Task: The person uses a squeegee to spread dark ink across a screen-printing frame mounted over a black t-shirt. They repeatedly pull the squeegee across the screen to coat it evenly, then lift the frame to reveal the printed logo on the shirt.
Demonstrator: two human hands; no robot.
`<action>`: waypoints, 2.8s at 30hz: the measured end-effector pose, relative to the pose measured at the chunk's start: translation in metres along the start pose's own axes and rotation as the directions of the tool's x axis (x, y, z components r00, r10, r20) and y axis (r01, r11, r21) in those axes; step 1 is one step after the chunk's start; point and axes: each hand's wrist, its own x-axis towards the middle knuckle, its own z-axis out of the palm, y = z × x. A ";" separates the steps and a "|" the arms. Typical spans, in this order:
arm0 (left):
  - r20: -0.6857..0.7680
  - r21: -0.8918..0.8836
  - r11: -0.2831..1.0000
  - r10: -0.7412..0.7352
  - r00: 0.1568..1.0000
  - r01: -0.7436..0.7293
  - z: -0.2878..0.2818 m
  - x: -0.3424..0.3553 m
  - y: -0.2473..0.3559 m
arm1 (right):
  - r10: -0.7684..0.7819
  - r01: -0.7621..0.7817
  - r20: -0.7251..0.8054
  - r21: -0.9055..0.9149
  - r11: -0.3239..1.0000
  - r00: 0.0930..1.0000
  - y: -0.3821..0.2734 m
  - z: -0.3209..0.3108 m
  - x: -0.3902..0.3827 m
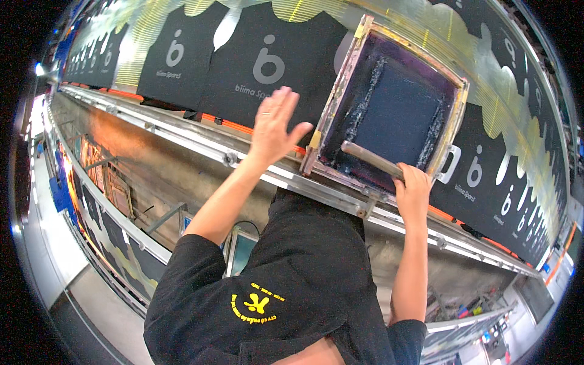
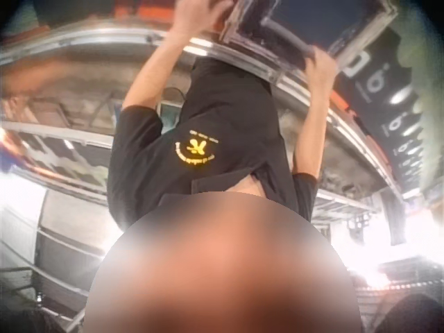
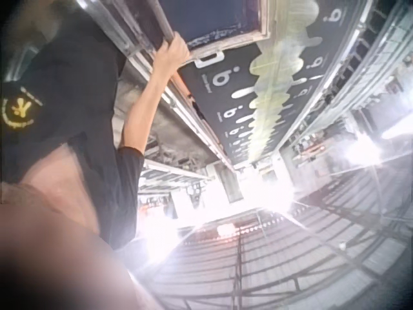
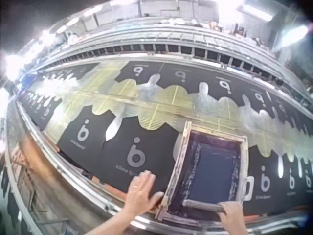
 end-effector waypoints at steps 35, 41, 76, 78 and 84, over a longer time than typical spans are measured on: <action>0.244 0.063 0.988 0.119 0.962 -0.138 0.036 0.047 -0.130 | 0.296 -0.295 -0.003 -0.107 0.950 0.955 -0.037 0.003 -0.003; 0.221 0.092 0.990 0.087 0.971 -0.109 0.047 0.053 -0.136 | 0.328 -0.324 0.015 -0.115 0.939 0.945 -0.041 0.004 -0.003; 0.390 -0.884 -0.056 0.460 0.798 0.465 -0.220 0.096 0.018 | 0.255 -0.255 -0.018 -0.011 0.967 0.967 -0.040 0.008 -0.002; 0.291 -0.910 -0.095 0.546 0.786 0.403 -0.236 0.104 0.029 | 0.276 -0.276 -0.023 -0.004 0.961 0.961 -0.053 0.009 0.009; 0.158 -0.941 -0.125 0.660 0.735 0.315 -0.223 0.124 0.049 | 0.284 -0.285 -0.012 -0.042 0.958 0.959 -0.040 0.008 0.016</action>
